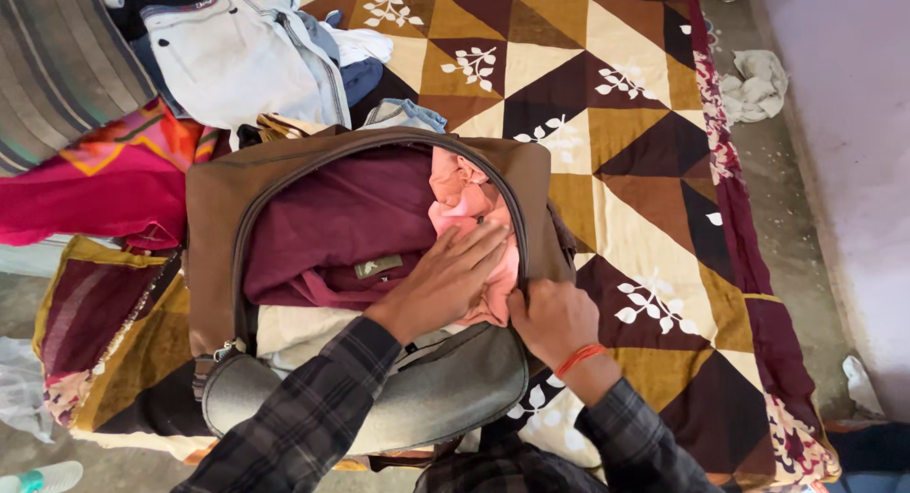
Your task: The person folds several shirts and places them into a brown duffel bag on a bed, before closing the bag's main zipper.
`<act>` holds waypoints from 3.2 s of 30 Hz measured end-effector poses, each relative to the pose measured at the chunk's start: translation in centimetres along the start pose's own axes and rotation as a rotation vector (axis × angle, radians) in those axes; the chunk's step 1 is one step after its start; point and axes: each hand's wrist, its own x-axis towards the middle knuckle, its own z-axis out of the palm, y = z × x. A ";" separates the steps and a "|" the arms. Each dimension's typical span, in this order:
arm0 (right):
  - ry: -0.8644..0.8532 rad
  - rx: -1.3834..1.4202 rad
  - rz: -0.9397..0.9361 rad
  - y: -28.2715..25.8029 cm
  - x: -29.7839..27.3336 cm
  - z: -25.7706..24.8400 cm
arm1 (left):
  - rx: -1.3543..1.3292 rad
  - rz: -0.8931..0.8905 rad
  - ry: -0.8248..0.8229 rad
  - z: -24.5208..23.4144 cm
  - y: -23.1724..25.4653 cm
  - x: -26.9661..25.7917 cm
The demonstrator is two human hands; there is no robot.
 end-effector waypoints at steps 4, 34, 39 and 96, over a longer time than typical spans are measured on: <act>-0.009 0.129 -0.066 1.1 -0.3 -0.3 | -0.093 0.084 -0.036 -1.7 -0.4 0.1; -0.158 0.238 -0.118 1.2 2.4 -2.3 | -0.015 -0.132 -0.046 5.6 -7.4 6.5; -0.176 0.186 -0.140 1.0 3.1 -2.0 | 0.035 -0.225 -0.200 6.6 -7.9 7.5; -0.839 2.483 0.418 1.3 2.7 0.8 | -1.712 -1.399 0.814 -11.0 -4.9 -20.6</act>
